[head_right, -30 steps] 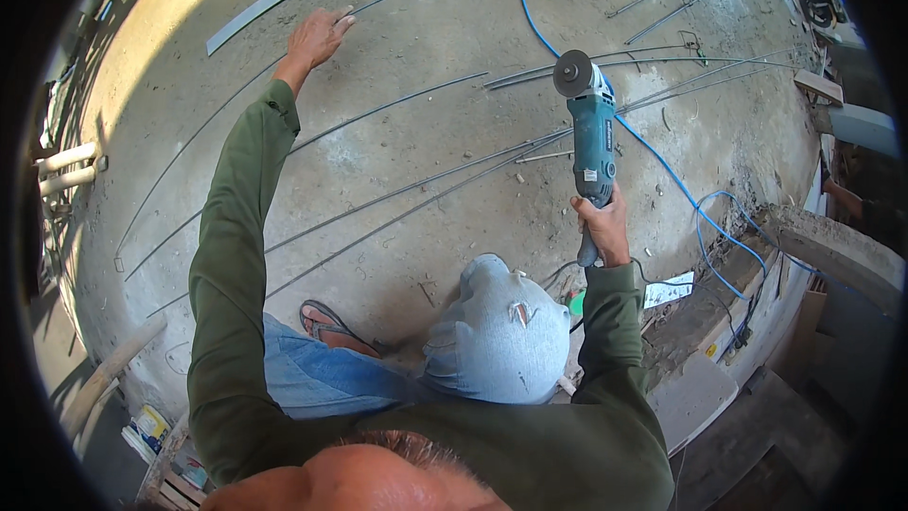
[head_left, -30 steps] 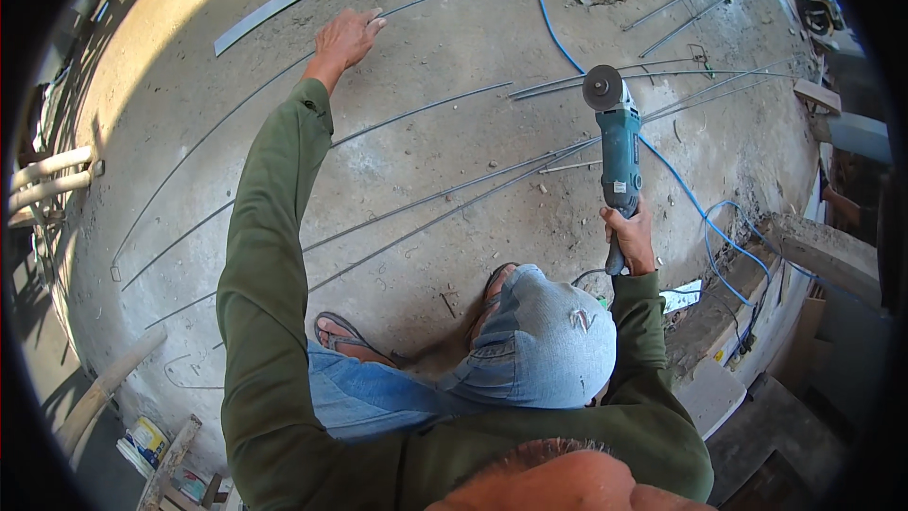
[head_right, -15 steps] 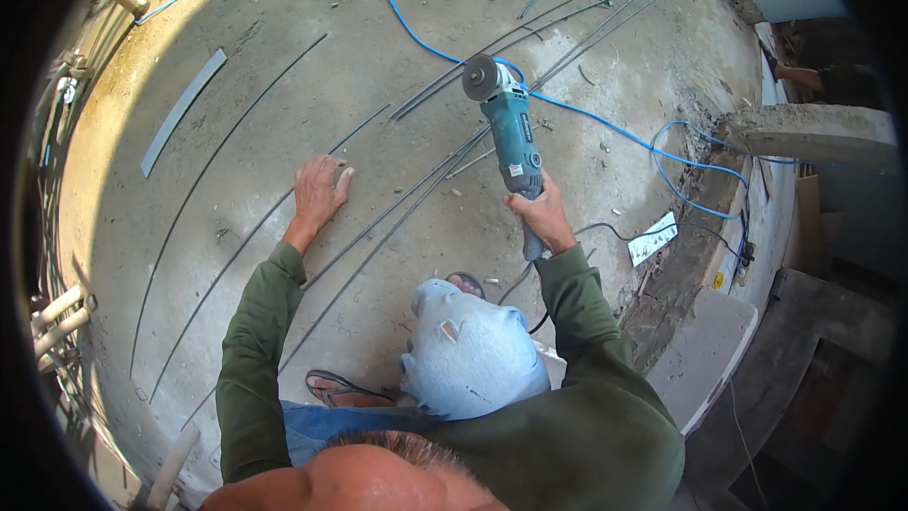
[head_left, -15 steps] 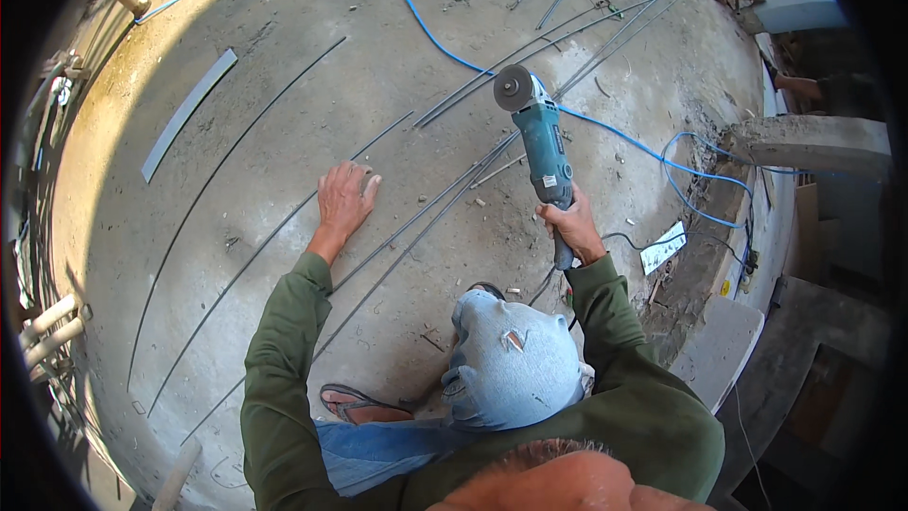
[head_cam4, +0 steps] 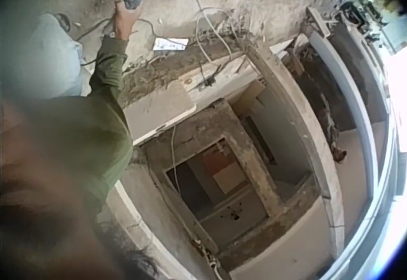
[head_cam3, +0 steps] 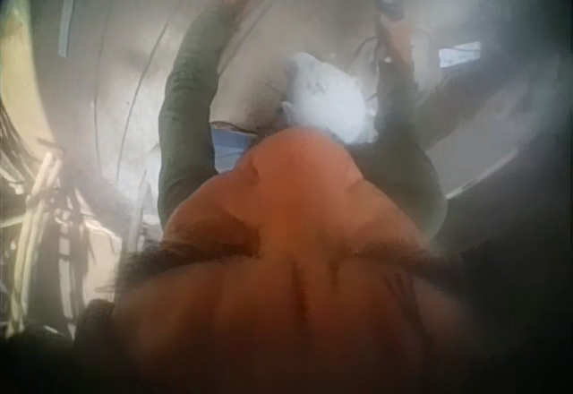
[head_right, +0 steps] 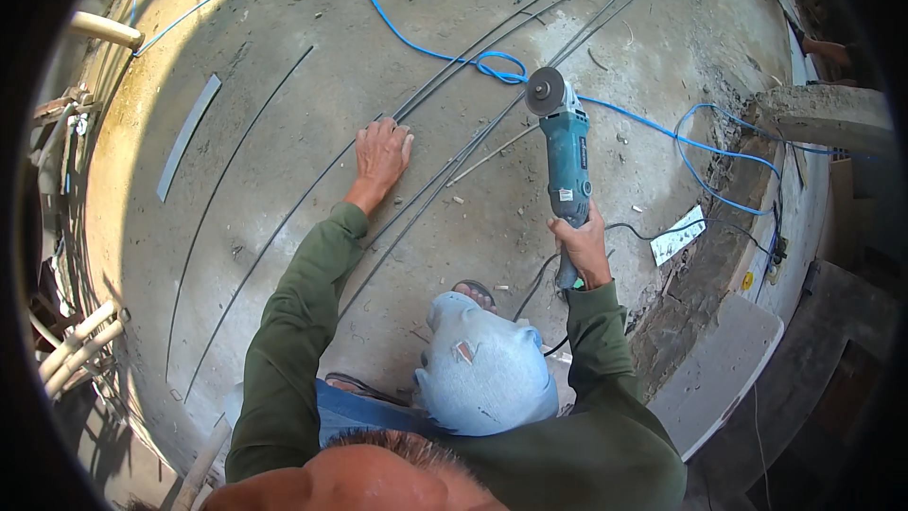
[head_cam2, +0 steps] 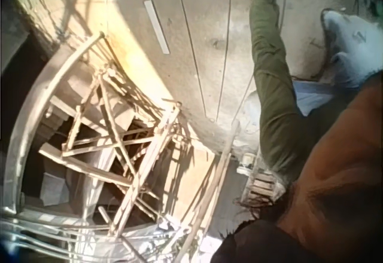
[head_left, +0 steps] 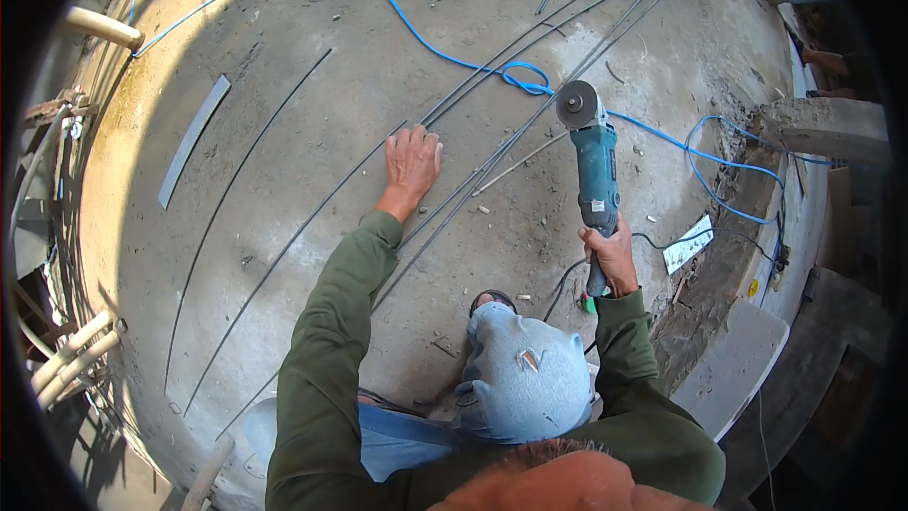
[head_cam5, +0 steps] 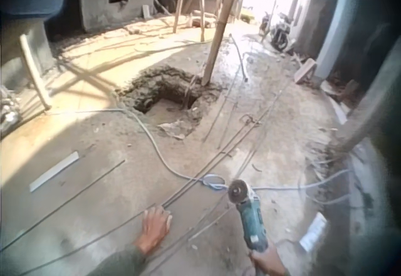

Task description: The person cuts metal rods on a concrete floor using an angle grinder, holding the rod in place with one hand while operating the tool with the other.

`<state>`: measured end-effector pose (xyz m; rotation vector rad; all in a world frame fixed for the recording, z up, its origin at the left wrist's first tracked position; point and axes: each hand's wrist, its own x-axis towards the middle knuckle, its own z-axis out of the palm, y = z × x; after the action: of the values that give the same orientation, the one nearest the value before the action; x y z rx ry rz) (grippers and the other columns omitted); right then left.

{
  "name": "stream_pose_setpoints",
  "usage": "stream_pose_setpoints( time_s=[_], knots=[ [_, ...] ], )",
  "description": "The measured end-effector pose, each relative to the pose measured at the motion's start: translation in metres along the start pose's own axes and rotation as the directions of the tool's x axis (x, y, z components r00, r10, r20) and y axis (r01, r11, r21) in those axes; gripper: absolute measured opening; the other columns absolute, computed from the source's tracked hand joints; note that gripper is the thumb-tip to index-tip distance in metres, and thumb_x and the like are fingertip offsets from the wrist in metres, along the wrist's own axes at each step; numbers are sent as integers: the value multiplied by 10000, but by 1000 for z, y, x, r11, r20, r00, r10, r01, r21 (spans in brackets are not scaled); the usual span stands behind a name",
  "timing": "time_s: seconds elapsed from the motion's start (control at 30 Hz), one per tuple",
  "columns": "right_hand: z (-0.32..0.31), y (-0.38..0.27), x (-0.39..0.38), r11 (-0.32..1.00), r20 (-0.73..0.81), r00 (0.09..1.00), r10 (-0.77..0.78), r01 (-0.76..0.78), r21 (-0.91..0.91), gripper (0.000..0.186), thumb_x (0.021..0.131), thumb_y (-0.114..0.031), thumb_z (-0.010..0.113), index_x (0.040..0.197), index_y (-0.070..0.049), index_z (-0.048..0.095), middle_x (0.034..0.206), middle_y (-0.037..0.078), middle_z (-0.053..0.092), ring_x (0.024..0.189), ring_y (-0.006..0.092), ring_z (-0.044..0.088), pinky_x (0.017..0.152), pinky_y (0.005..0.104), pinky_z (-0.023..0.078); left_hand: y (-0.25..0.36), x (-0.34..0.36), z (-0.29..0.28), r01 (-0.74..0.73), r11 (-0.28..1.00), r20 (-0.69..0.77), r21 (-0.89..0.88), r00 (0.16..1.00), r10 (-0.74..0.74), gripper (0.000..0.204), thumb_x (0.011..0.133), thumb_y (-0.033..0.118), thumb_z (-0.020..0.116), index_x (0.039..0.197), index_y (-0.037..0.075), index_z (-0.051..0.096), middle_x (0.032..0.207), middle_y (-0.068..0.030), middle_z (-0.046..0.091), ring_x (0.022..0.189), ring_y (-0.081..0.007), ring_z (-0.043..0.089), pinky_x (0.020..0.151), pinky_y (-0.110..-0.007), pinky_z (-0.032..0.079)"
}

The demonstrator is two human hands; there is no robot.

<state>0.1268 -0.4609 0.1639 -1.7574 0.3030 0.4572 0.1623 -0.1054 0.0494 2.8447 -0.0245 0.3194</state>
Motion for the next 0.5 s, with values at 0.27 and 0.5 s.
stream_pose_setpoints(
  time_s=[0.27,0.5],
  knots=[
    [-19,10,-8,992,-39,994,98,-94,84,477,730,-99,754,1132,-37,505,786,4,556,519,84,512,463,250,437,5,64,40,0,947,132,320,990,-45,179,860,280,641,917,111,658,971,-61,588,933,-233,559,786,-414,401],
    [-36,13,-13,996,-74,995,65,-61,58,490,717,-92,742,1154,-29,529,822,-2,568,612,77,527,542,244,445,5,81,60,24,904,85,427,994,-67,131,865,146,546,905,132,670,941,-44,595,940,-219,561,813,-403,393]
  ],
)
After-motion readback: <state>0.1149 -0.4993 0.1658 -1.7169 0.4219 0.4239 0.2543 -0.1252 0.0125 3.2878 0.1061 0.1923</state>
